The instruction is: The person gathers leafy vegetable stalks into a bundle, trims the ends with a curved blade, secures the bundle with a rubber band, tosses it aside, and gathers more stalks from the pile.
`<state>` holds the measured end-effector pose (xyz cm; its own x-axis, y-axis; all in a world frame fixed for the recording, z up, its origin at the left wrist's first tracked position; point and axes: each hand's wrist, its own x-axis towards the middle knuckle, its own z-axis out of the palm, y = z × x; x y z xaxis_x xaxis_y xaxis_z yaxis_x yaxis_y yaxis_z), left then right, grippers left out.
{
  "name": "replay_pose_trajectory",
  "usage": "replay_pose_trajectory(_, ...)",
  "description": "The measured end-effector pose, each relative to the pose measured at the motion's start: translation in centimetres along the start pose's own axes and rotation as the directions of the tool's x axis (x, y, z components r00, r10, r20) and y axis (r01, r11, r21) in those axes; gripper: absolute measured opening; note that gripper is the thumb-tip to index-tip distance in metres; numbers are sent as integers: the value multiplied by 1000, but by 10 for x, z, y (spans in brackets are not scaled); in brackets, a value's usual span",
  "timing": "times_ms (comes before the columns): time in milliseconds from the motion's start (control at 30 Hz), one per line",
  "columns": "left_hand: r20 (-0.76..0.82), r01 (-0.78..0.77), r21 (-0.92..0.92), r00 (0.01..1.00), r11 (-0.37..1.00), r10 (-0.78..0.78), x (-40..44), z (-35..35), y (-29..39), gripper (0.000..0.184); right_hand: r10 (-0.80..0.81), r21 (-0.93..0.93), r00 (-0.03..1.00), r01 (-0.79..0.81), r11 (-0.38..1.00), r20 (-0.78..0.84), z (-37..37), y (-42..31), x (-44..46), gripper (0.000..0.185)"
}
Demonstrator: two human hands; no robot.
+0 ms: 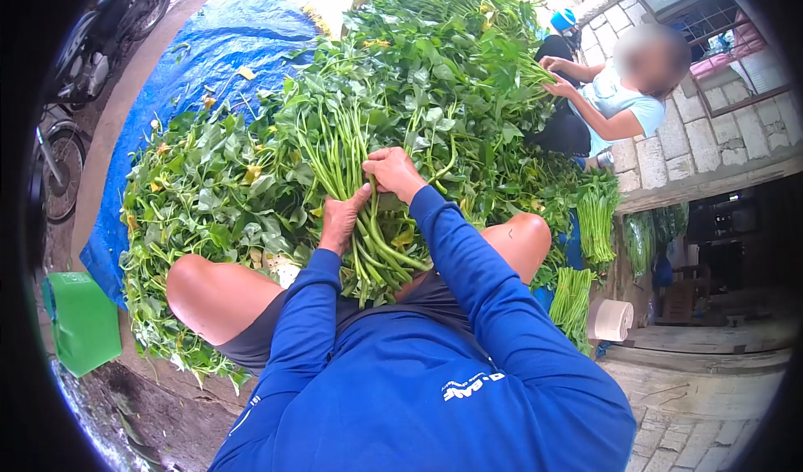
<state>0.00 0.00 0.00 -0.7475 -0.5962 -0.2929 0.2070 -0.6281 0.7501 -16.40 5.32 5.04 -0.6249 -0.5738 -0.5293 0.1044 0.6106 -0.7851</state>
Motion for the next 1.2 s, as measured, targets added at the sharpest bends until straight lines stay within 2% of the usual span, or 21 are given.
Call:
replay_pose_trajectory(67,-30,-32,58,999,998,34,4,-10,0,48,-6,61,1000,7,998,-16,12,2,2,31)
replay_pose_trajectory(100,-31,-9,28,999,1000,10,-7,3,-13,48,2,14,1000,-1,1000,-9,-2,13,-7,31)
replay_pose_trajectory(267,-29,-28,124,999,992,32,-4,-3,-5,49,-161,15,986,161,987,39,12,38,18,35)
replay_pose_trajectory(333,-20,80,124,997,989,-78,6,-11,-17,47,-406,-166,895,436,885,187,10,43,26,36)
replay_pose_trajectory(400,-61,273,96,962,957,-268,10,-16,-20,38,-385,-138,898,417,898,211,14,53,38,35)
replay_pose_trajectory(433,-109,396,72,916,916,-387,6,-18,-15,31,-243,-28,956,251,968,166,22,58,34,34)
replay_pose_trajectory(467,-116,416,52,905,908,-408,-7,-16,-8,30,-89,-178,968,133,975,234,16,27,8,30)
replay_pose_trajectory(500,-118,404,29,910,914,-398,-7,-12,1,29,-605,-533,769,607,589,207,10,34,8,32)
replay_pose_trajectory(567,-133,310,68,945,948,-300,-4,-15,-3,27,-621,-548,783,520,656,-1,-4,11,-33,38)
replay_pose_trajectory(600,-139,257,89,960,962,-244,0,-16,-2,26,-393,-603,915,366,709,93,-12,-24,-76,37)
replay_pose_trajectory(633,-152,215,68,967,974,-203,3,-17,3,25,-128,-666,978,205,717,164,-18,-44,-115,37)
replay_pose_trajectory(700,-164,144,35,977,989,-136,6,-13,11,25,-22,-703,931,290,650,363,-25,-12,-142,34)
replay_pose_trajectory(767,-126,60,-18,990,998,-62,8,-11,24,28,-401,-442,843,531,723,357,-28,28,-155,31)
replay_pose_trajectory(867,-133,-96,-26,987,995,92,9,-12,34,33,-529,-332,827,561,758,190,-27,38,-161,29)
replay_pose_trajectory(933,-167,-130,-45,979,990,121,4,-9,47,33,-632,-323,772,616,719,65,-26,34,-165,27)
replay_pose_trajectory(1000,-184,-114,-57,978,992,102,2,-10,55,35,-640,-311,768,608,730,-3,-24,33,-165,25)
replay_pose_trajectory(1033,-180,-137,-39,975,990,128,1,-11,58,27,-644,-307,764,605,735,-37,-23,30,-165,24)
replay_pose_trajectory(1067,-200,-194,17,960,981,194,1,-11,58,29,-580,-288,815,554,781,-5,-21,26,-165,25)
replay_pose_trajectory(1100,-215,-248,69,942,966,257,2,-10,57,30,-475,-366,874,477,799,102,-17,18,-164,26)
replay_pose_trajectory(1167,-210,-252,90,941,964,266,-9,-4,57,43,-194,-540,942,318,779,275,-10,7,-163,28)
replay_pose_trajectory(1200,-212,-275,143,930,951,301,-17,5,63,44,-180,-567,920,359,741,348,-4,5,-164,28)
